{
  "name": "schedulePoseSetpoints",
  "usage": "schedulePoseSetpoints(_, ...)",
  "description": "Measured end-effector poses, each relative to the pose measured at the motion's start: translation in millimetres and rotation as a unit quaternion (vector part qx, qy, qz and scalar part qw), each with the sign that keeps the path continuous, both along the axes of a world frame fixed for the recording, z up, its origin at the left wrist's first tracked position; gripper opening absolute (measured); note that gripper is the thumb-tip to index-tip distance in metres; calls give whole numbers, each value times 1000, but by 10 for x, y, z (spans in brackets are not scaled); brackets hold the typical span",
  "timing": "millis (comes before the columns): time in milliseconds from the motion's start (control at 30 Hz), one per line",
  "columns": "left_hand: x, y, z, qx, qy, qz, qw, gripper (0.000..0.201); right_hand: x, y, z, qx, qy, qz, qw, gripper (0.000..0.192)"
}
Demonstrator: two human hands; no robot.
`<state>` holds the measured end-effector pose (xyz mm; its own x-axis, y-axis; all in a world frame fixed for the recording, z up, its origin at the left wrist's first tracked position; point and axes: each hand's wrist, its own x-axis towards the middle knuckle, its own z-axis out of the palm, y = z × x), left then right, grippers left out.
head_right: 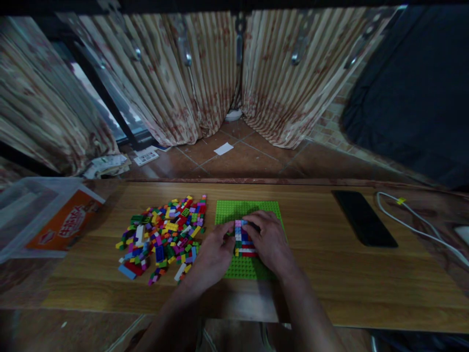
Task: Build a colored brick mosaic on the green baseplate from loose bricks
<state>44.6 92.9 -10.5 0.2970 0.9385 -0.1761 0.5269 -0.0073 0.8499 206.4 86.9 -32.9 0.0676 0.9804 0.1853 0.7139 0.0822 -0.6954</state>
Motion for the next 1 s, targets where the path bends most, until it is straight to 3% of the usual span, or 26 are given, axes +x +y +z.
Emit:
schedulePoseSetpoints(533,20,-17,0,-1,20,-18,1000,44,33,88,68,-61,-8,47,997,21)
schedulePoseSetpoints(1000,32,-41,-14,13,15,-6,1000,41,20,43,64,-49,-9,41,998,20)
